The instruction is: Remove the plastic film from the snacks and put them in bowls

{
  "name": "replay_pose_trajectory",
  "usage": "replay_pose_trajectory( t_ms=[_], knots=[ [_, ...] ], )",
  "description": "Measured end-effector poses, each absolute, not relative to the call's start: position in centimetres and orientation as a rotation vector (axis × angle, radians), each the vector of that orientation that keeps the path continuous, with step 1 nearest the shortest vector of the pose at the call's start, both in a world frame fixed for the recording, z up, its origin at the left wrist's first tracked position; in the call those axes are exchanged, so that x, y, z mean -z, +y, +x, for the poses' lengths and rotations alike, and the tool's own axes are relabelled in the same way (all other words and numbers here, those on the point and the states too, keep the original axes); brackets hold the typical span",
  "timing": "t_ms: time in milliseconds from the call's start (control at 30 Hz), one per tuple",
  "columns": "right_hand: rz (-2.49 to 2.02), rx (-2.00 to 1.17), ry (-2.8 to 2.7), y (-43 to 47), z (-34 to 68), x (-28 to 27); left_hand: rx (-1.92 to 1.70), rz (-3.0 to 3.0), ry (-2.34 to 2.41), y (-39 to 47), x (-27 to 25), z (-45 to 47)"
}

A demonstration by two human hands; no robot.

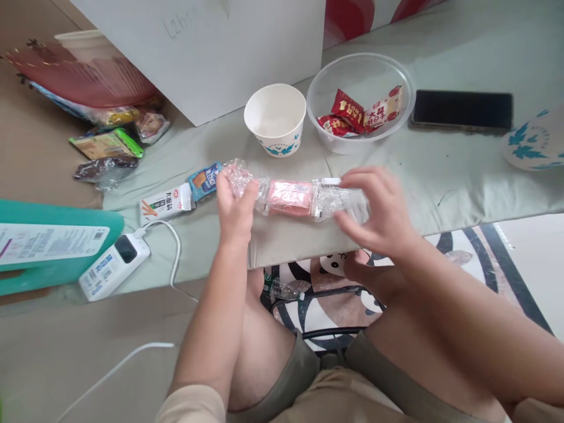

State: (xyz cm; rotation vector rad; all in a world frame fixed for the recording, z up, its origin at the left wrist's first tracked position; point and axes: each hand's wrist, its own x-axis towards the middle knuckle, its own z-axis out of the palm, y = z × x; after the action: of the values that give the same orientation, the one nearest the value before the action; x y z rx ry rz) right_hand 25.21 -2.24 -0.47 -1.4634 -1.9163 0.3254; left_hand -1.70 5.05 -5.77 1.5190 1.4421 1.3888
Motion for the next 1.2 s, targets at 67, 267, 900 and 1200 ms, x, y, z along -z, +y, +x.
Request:
replay_pose_trajectory(
  t_ms=[67, 267, 900, 1200],
  knots=[
    [-1.509, -0.337, -2.006, -2.0, 24.6, 0.8, -1.398, 1.473, 1.463, 4.7, 5.7, -1.1],
    [-1.588, -0.391, -1.744, -1.3, 25.3, 1.0, -1.396, 1.271, 1.44, 4.0, 4.1, 0.1],
    [-1.552, -0.191, -1.891, -0.6, 24.6, 1.1, -1.549, 2.412, 1.334, 2.2, 3.1, 2.1],
    [-1.518, -0.243, -1.968, -1.2, 23.8, 2.0, -1.306, 2.219, 1.428, 2.2, 3.1, 2.2]
  ],
)
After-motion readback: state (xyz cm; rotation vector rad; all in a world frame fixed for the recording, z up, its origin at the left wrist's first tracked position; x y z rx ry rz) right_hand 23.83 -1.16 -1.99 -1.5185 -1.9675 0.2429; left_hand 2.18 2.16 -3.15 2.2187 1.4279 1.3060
